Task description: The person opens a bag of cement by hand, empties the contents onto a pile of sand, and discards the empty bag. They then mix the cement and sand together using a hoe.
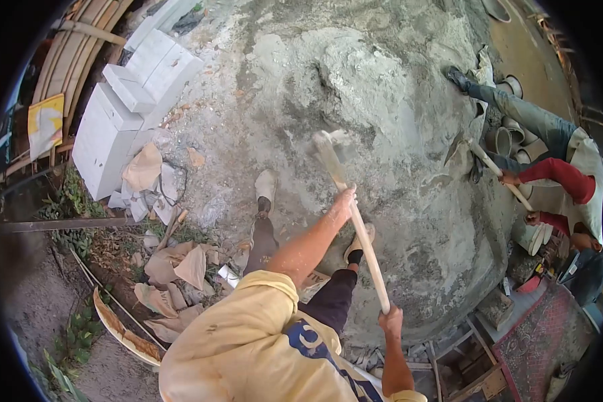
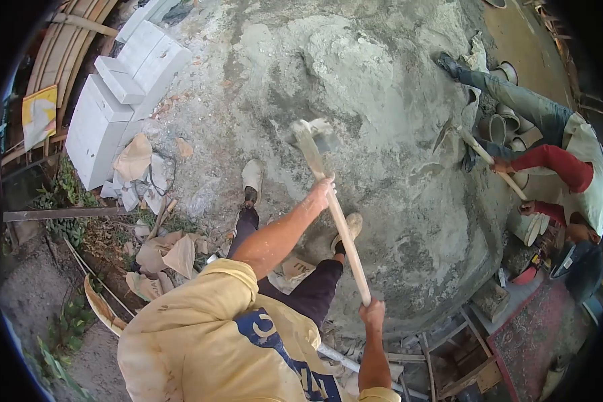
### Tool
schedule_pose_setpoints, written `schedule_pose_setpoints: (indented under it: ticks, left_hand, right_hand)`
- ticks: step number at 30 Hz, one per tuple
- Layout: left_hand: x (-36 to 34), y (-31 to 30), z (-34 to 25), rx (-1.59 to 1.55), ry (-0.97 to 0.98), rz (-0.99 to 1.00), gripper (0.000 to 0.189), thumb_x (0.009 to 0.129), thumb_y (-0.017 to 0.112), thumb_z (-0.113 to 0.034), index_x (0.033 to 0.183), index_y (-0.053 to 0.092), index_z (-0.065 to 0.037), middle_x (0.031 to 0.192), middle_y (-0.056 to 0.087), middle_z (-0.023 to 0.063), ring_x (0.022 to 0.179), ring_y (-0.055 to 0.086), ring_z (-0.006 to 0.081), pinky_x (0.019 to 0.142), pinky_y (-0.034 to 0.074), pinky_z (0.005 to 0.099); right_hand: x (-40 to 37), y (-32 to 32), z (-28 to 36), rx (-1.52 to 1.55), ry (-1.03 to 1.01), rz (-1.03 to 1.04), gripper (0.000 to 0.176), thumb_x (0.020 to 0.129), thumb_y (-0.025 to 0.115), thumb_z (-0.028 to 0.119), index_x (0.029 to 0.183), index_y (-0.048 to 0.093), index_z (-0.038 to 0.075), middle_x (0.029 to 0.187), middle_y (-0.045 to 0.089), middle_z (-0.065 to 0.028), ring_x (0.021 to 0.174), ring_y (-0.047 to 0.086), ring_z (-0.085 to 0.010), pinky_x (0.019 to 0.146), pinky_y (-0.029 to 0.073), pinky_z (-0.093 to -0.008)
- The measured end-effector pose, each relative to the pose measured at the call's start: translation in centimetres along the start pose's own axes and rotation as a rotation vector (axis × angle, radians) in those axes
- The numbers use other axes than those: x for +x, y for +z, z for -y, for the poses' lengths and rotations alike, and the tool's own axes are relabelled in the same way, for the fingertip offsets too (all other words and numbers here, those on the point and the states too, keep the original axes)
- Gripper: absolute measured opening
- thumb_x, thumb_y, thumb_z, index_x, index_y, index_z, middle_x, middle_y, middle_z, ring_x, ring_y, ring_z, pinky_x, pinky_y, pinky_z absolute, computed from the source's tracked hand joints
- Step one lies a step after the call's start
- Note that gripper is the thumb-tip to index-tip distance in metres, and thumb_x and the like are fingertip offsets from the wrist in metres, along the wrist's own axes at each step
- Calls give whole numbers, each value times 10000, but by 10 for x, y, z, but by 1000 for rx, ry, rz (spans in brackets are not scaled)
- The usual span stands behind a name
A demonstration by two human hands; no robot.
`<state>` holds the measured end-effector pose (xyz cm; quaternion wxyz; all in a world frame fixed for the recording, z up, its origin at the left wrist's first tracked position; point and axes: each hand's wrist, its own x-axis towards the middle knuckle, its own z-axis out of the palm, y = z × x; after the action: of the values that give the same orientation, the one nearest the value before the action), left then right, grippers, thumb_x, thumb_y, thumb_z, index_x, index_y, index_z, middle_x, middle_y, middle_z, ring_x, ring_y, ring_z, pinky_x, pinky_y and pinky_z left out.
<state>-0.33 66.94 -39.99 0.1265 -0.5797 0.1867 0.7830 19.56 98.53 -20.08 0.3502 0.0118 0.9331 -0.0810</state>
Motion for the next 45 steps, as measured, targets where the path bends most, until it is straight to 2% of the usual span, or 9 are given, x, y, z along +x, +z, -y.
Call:
schedule_pose_setpoints:
  ticks: [2,7,13,23,32,40,41,44,45]
  left_hand:
    - [14,-27,-123,-19,233,-165,312,733,726,-324,865,533,-119,640,465,-18,526,453,137,505,414,290]
    - [-152,-33,-409,23,709,229,470,781,680,-320,1096,432,-75,936,470,80,810,490,214,708,446,366]
    - [-165,-60,-465,364,987,75,927,790,502,-609,1385,104,-21,1391,241,201,1302,201,319,1046,135,486]
    - [-37,-200,-164,201,22,48,956,724,389,-755,1386,186,-97,1386,338,98,1301,223,320,1014,118,577]
    - [0,-75,-110,250,2,249,1068,695,415,-764,1398,65,-40,1380,320,164,1290,249,354,1030,201,526]
    - [-23,85,67,28,-200,291,1097,641,591,-697,1384,98,-57,1376,262,182,1249,300,364,1014,275,507]
    - [-29,101,107,-70,-293,282,767,719,637,-566,1237,356,-74,1132,474,148,1051,468,318,933,363,488]
    - [-60,135,254,-220,-553,266,225,825,615,-239,762,443,-109,626,429,-2,564,427,175,591,418,386]
    - [-92,140,323,-50,-657,271,191,825,614,-249,809,465,-131,656,446,9,588,443,177,592,425,374]
  right_hand:
    - [68,0,101,207,-181,-62,222,654,596,86,854,610,-10,693,577,-255,711,567,-431,625,471,-455]
    - [194,-49,320,376,-589,-109,248,646,551,52,887,608,43,710,584,-240,675,581,-401,617,475,-453]
    - [284,-118,451,402,-760,-189,212,669,514,42,854,616,52,716,587,-236,706,580,-406,656,476,-455]
    - [304,-98,210,-241,5,5,290,653,586,122,921,616,15,938,612,-227,891,603,-351,780,492,-403]
    - [305,-201,206,-497,-275,42,230,688,567,70,907,624,28,912,621,-179,877,606,-331,778,488,-410]
    - [56,-261,5,-333,32,-9,229,665,579,84,894,576,62,792,600,-196,796,580,-382,721,474,-453]
    - [4,-263,-12,-363,148,-7,229,661,581,80,889,573,64,782,597,-200,782,578,-386,708,473,-455]
    - [-113,-250,-52,-378,431,-94,250,675,596,99,921,573,63,753,589,-208,741,551,-412,700,456,-475]
    - [-152,-242,-71,-377,582,-72,268,673,606,113,930,573,45,750,589,-215,742,553,-413,696,455,-477]
